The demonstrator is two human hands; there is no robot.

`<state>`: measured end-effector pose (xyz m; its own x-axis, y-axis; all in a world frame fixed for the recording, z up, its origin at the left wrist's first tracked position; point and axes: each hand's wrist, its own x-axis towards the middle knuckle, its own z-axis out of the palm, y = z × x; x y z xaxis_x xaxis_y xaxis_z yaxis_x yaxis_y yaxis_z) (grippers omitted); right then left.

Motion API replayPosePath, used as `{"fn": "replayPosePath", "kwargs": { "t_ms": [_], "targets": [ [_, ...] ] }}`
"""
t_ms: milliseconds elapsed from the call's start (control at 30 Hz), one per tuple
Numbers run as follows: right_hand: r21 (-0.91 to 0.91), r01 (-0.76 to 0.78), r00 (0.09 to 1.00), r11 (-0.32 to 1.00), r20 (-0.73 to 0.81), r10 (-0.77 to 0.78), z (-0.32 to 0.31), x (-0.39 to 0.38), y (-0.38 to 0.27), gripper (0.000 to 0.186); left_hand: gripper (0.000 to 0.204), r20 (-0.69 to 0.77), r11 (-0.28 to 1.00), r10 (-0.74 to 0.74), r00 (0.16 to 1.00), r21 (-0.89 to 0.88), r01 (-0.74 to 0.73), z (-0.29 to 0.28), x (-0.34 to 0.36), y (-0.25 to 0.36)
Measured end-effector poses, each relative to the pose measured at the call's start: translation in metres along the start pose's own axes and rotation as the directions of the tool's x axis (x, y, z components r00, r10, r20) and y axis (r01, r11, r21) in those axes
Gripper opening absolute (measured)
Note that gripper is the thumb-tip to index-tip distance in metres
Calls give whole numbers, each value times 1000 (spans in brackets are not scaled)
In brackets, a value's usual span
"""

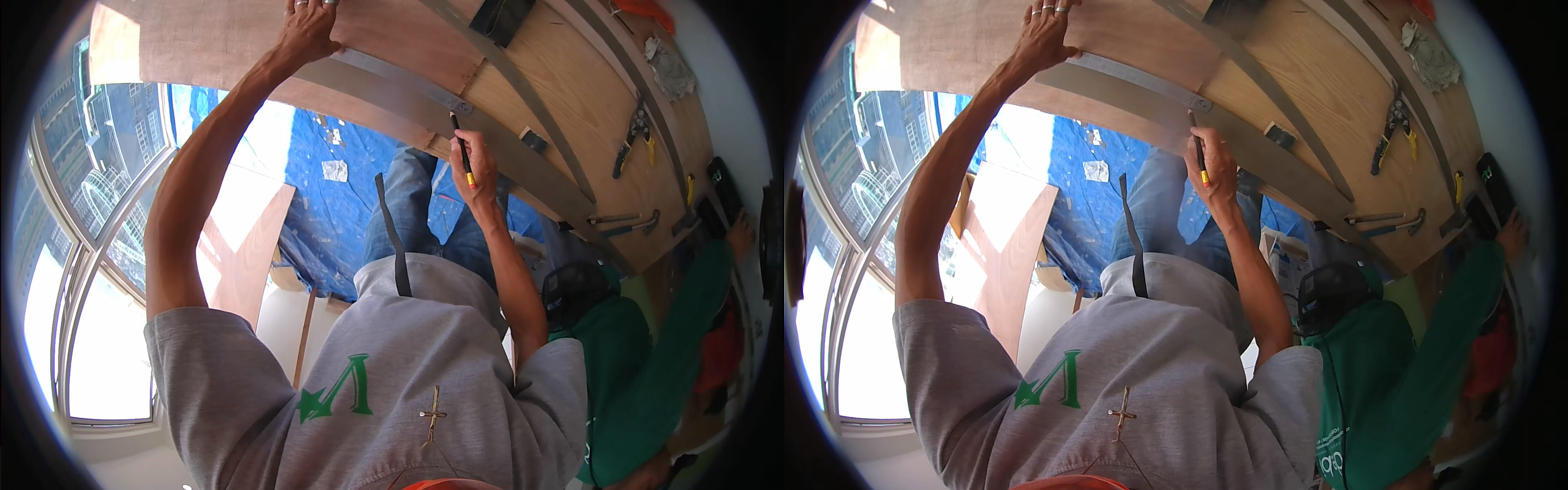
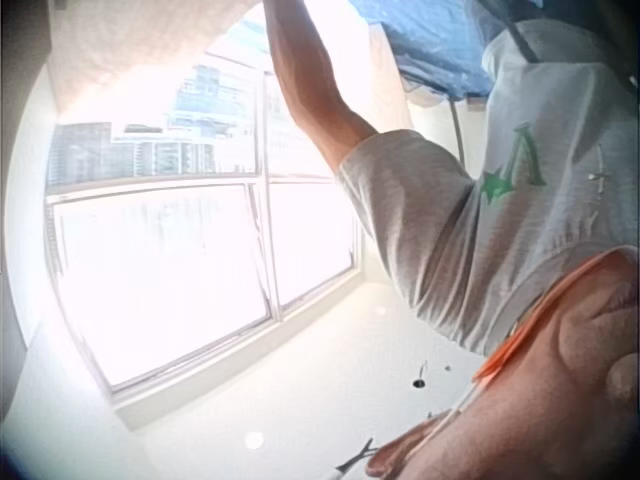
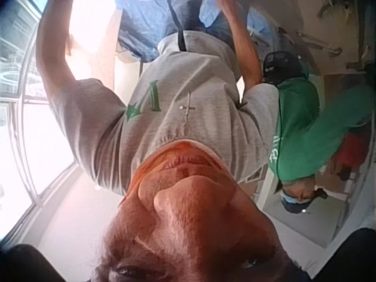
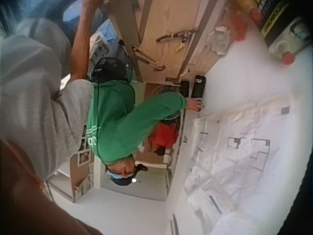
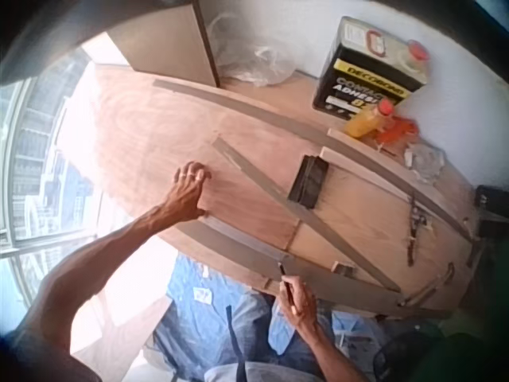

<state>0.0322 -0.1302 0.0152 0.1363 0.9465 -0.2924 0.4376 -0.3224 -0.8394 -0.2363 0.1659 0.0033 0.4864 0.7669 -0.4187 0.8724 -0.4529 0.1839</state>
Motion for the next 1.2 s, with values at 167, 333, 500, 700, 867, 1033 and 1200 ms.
{"fn": "replayPosePath", "kwargs": {
  "t_ms": [167, 333, 500, 700, 867, 1033, 1200],
  "targets": [
    [-37, 39, 999, 999, -4, -39, -6, -2, 1, 20, 103, 26, 1000, -19, 999, 24, 19, -4, 0, 3],
    [-56, 71, 996, 996, -43, -73, -11, 6, -17, 15, 103, 11, 1000, -3, 1000, 21, 2, -2, 0, 1],
    [-171, 63, 992, 983, -101, -81, -41, 37, -25, 16, 105, -16, 1000, 8, 1000, 3, -7, 2, 0, -1],
    [-365, -37, 993, 930, 92, 75, -35, 56, -22, 30, 103, -21, 1000, 18, 1000, 21, -18, 0, -2, 0],
    [-384, -65, 986, 921, 120, 119, -28, 52, -14, 35, 101, -40, 1000, 18, 999, -1, -18, 1, -3, -2],
    [-340, -33, 993, 940, 97, 70, -24, 53, -9, 31, 99, -29, 1000, 19, 999, -7, -19, -1, -3, -1],
    [-359, 5, 997, 933, 68, 21, -28, 59, -15, 22, 100, -16, 1000, 17, 1000, -21, -17, -3, -3, 1]
  ]
}}
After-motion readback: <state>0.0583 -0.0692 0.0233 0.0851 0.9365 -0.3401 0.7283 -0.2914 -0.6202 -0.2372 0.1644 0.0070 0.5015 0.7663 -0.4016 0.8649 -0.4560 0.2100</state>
